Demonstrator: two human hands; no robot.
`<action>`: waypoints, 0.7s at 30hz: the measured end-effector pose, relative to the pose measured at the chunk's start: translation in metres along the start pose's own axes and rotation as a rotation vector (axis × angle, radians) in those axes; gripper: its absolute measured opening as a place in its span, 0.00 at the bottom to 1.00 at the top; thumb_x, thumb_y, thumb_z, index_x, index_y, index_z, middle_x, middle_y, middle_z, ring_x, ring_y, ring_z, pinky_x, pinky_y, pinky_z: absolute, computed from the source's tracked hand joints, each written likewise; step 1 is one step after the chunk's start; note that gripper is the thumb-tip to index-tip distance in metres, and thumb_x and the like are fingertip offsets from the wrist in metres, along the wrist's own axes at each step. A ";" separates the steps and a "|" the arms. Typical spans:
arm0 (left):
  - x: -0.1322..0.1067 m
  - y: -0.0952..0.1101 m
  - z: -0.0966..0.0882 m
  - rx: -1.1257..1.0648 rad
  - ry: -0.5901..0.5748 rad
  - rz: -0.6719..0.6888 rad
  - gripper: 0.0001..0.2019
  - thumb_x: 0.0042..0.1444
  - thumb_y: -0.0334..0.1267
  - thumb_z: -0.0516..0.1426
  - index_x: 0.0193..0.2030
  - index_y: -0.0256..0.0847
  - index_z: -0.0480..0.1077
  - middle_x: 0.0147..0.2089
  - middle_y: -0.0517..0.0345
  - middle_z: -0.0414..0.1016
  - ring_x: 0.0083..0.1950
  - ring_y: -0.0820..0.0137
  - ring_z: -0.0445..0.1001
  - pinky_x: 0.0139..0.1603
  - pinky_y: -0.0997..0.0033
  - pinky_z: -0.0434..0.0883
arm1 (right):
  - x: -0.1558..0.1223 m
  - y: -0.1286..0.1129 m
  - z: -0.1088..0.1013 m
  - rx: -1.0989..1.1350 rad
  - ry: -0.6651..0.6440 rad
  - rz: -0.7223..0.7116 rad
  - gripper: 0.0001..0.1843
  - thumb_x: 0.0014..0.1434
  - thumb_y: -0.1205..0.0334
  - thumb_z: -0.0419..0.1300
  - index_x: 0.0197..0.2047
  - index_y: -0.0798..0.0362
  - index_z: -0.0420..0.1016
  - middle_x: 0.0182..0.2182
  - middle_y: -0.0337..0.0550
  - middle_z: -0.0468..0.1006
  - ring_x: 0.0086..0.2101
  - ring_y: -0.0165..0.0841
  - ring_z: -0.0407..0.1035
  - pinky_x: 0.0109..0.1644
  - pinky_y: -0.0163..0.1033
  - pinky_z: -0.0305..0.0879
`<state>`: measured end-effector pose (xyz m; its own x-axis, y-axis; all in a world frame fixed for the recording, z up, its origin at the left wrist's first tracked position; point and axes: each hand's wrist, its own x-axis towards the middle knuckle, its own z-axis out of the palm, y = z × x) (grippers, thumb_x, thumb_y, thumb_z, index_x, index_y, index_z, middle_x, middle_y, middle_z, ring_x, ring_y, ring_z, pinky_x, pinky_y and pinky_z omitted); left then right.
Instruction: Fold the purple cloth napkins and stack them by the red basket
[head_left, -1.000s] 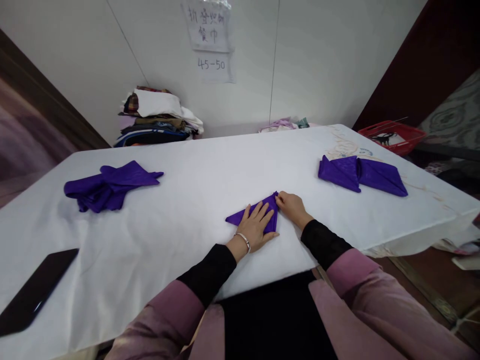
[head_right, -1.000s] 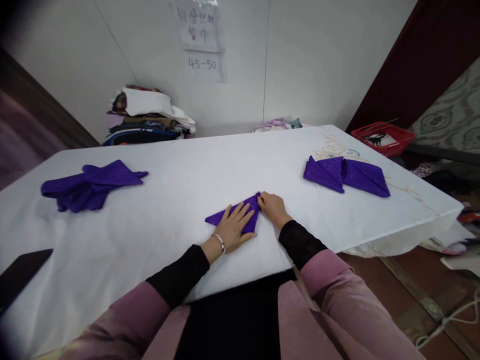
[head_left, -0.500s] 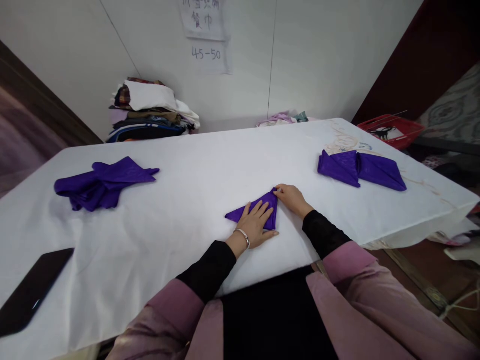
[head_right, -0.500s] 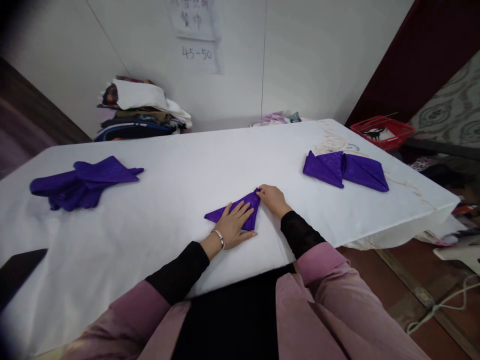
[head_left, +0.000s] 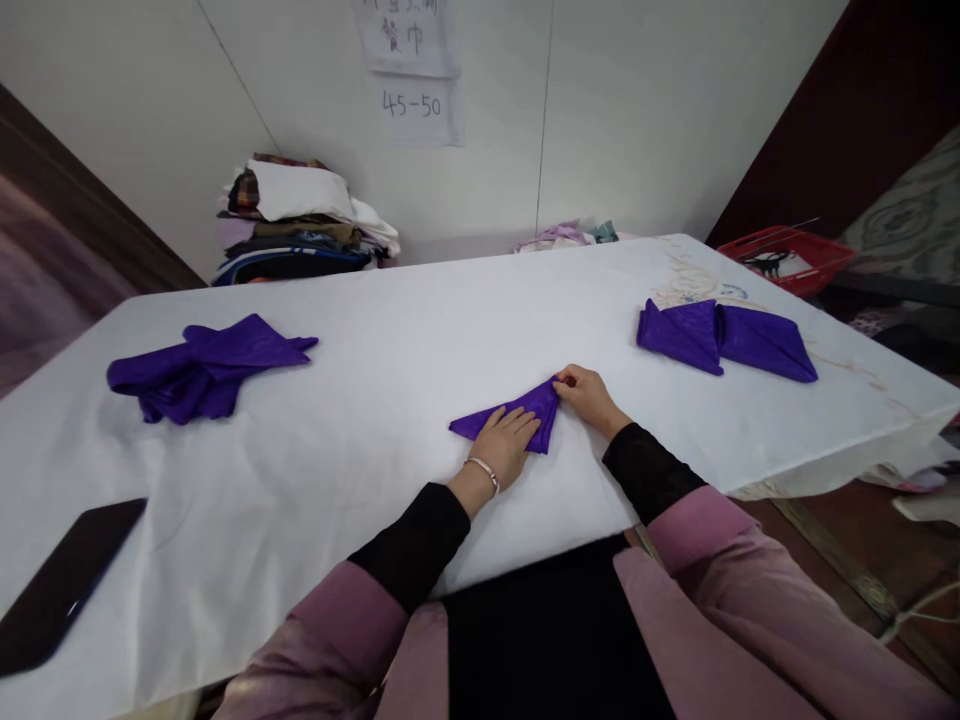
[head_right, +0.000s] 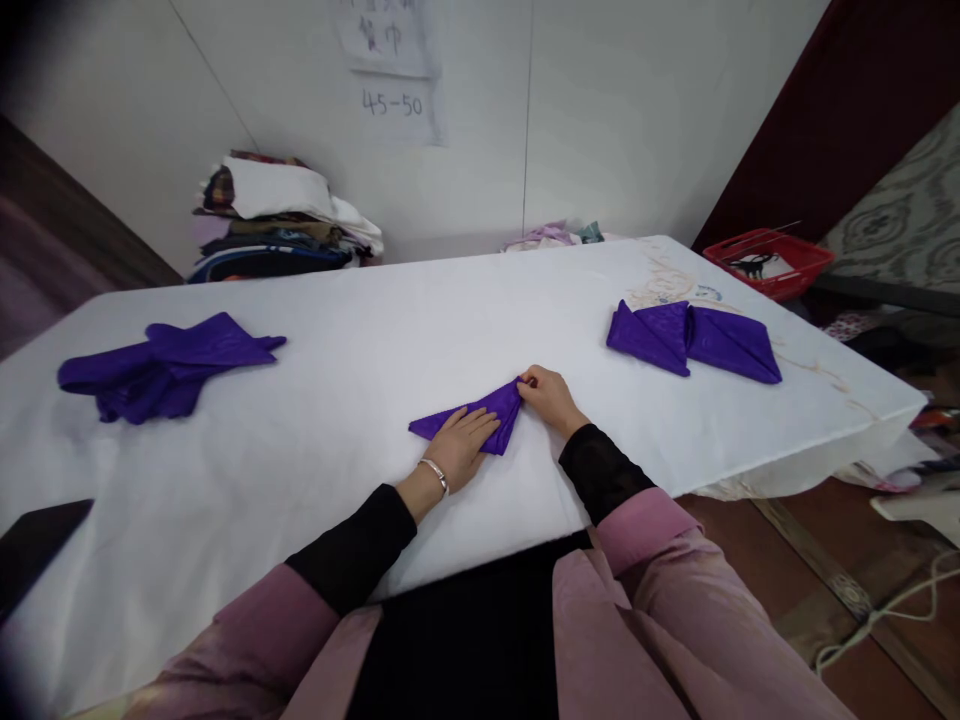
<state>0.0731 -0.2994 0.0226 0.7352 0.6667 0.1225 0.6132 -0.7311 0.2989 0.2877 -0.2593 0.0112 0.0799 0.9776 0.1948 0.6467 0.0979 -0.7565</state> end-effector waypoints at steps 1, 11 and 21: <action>0.000 -0.001 0.000 -0.027 0.022 0.003 0.22 0.55 0.28 0.52 0.58 0.39 0.64 0.61 0.49 0.67 0.64 0.61 0.61 0.66 0.52 0.54 | 0.000 0.000 0.000 0.069 0.003 0.033 0.06 0.50 0.59 0.55 0.29 0.52 0.67 0.25 0.36 0.70 0.26 0.29 0.63 0.32 0.35 0.59; -0.007 -0.008 -0.030 -0.600 0.374 -0.231 0.13 0.58 0.37 0.51 0.48 0.43 0.72 0.42 0.59 0.79 0.42 0.67 0.76 0.45 0.67 0.72 | -0.014 -0.021 -0.020 0.515 -0.202 0.172 0.15 0.49 0.59 0.54 0.37 0.55 0.76 0.18 0.33 0.65 0.19 0.25 0.56 0.22 0.32 0.50; -0.008 -0.019 -0.067 -1.448 0.268 -0.571 0.17 0.44 0.47 0.64 0.36 0.38 0.72 0.31 0.58 0.77 0.31 0.68 0.75 0.37 0.65 0.72 | -0.050 -0.054 -0.048 0.621 -0.379 0.092 0.18 0.56 0.50 0.54 0.37 0.56 0.76 0.20 0.39 0.67 0.22 0.29 0.60 0.28 0.37 0.59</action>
<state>0.0360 -0.2811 0.0794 0.3461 0.9148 -0.2080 -0.1195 0.2629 0.9574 0.2854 -0.3220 0.0722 -0.2276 0.9733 -0.0308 0.0920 -0.0100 -0.9957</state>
